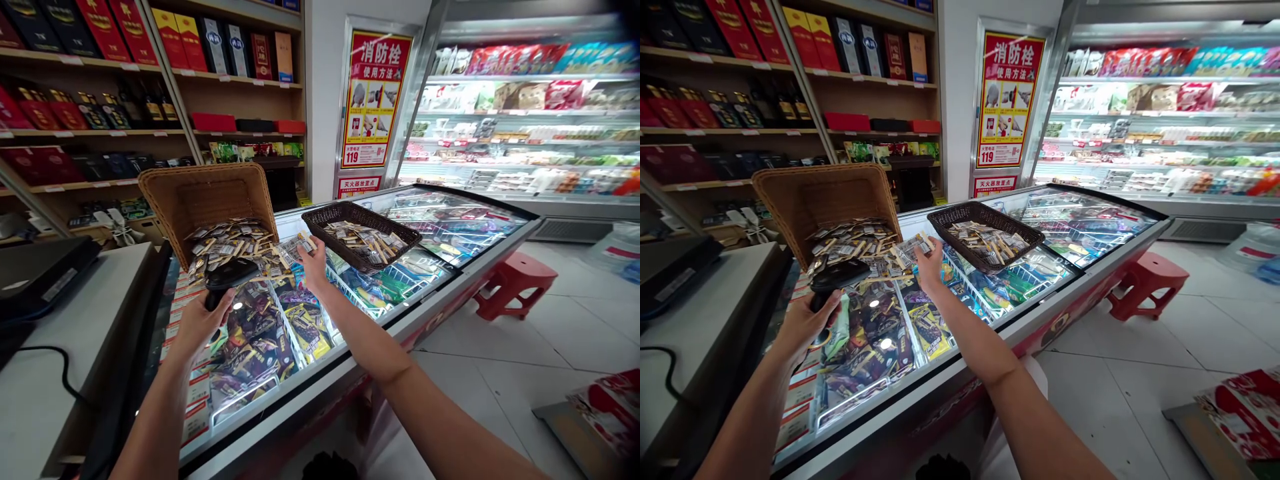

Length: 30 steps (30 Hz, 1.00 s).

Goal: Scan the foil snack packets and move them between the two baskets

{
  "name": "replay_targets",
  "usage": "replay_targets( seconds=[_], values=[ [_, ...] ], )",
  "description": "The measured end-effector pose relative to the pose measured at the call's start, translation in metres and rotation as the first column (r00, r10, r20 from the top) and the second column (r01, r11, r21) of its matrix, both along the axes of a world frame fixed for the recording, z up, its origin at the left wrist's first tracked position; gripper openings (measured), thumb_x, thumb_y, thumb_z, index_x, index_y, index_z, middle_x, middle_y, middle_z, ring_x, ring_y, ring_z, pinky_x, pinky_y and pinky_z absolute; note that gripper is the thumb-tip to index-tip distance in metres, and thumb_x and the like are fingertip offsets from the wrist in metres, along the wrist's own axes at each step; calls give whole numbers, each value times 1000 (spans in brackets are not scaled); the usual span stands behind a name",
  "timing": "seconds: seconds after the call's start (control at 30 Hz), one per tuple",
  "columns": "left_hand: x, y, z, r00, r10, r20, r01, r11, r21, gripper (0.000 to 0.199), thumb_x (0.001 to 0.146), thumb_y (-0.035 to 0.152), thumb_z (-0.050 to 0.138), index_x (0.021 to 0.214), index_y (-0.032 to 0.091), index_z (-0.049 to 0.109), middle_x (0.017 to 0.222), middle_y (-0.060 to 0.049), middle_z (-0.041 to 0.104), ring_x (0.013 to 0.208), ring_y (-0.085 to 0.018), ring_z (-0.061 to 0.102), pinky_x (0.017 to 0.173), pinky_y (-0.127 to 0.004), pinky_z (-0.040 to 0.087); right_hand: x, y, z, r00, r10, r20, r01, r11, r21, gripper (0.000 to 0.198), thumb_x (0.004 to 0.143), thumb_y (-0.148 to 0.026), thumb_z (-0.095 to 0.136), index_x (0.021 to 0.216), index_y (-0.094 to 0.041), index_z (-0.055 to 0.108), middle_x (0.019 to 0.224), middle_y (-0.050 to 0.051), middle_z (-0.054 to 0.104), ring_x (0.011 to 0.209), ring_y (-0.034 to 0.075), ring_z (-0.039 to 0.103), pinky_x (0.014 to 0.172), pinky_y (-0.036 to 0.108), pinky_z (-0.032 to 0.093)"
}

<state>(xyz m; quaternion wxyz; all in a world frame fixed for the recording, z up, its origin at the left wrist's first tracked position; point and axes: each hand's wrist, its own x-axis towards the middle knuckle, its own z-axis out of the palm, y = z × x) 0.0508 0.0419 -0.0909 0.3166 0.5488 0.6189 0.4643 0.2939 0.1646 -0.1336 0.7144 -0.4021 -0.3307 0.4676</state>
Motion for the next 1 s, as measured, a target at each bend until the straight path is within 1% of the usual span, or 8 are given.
replay_targets(
  seconds=[0.1, 0.2, 0.33, 0.47, 0.67, 0.83, 1.0],
  values=[
    [1, -2, 2, 999, -28, -42, 28, 1000, 8, 60, 65, 78, 84, 72, 23, 59, 54, 2, 59, 48, -13, 50, 46, -25, 34, 0, -1, 1, 1000, 1, -7, -1, 1000, -12, 55, 86, -37, 78, 136, -29, 57, 92, -2, 62, 96, 23, 71, 83, 38, 66],
    [4, -4, 3, 997, -33, -65, 33, 999, 11, 59, 66, 78, 82, 70, 23, 58, 52, 2, 58, 47, -13, 48, 45, -25, 33, 0, -2, 1, 1000, 6, -12, -7, 1000, -19, 55, 86, -37, 79, 136, -30, 58, 95, -1, 64, 100, 23, 71, 86, 39, 66],
    [6, -3, 2, 999, -17, -32, 17, 1000, -2, 54, 64, 72, 84, 70, 24, 59, 52, 1, 58, 45, -13, 46, 43, -24, 30, -1, -1, -1, 1000, -11, -26, 11, 1000, -25, 53, 86, -36, 80, 135, -30, 60, 99, 1, 64, 101, 23, 71, 86, 38, 66],
    [8, -1, -1, 1000, -13, -11, 13, 1000, -15, 51, 63, 69, 85, 70, 25, 60, 51, 1, 56, 44, -13, 43, 41, -24, 28, -1, 0, -1, 999, -15, -35, 14, 1000, -20, 53, 85, -37, 80, 134, -30, 60, 98, 0, 62, 99, 22, 69, 84, 37, 65],
    [18, -9, 7, 997, -77, -25, 75, 996, -53, 56, 58, 73, 86, 69, 24, 61, 54, 1, 57, 45, -13, 47, 42, -25, 32, 1, -3, 1, 1000, 4, -6, -4, 1000, -8, 53, 88, -38, 78, 137, -30, 59, 98, 0, 59, 97, 22, 67, 83, 39, 65],
    [22, -11, 11, 991, -100, -93, 95, 994, -61, 54, 58, 73, 84, 65, 24, 62, 49, 1, 57, 42, -13, 44, 42, -25, 31, 1, -4, 2, 1000, 1, 5, -1, 1000, -23, 55, 87, -36, 79, 138, -29, 59, 92, -2, 56, 92, 21, 66, 84, 38, 67],
    [23, -11, 12, 992, -98, -80, 93, 994, -59, 53, 57, 73, 85, 65, 25, 62, 48, 0, 57, 41, -14, 45, 42, -26, 32, 2, -4, 2, 1000, 17, -12, -17, 1000, -17, 57, 87, -38, 80, 139, -31, 59, 92, -2, 57, 91, 21, 66, 84, 39, 68]
  ],
)
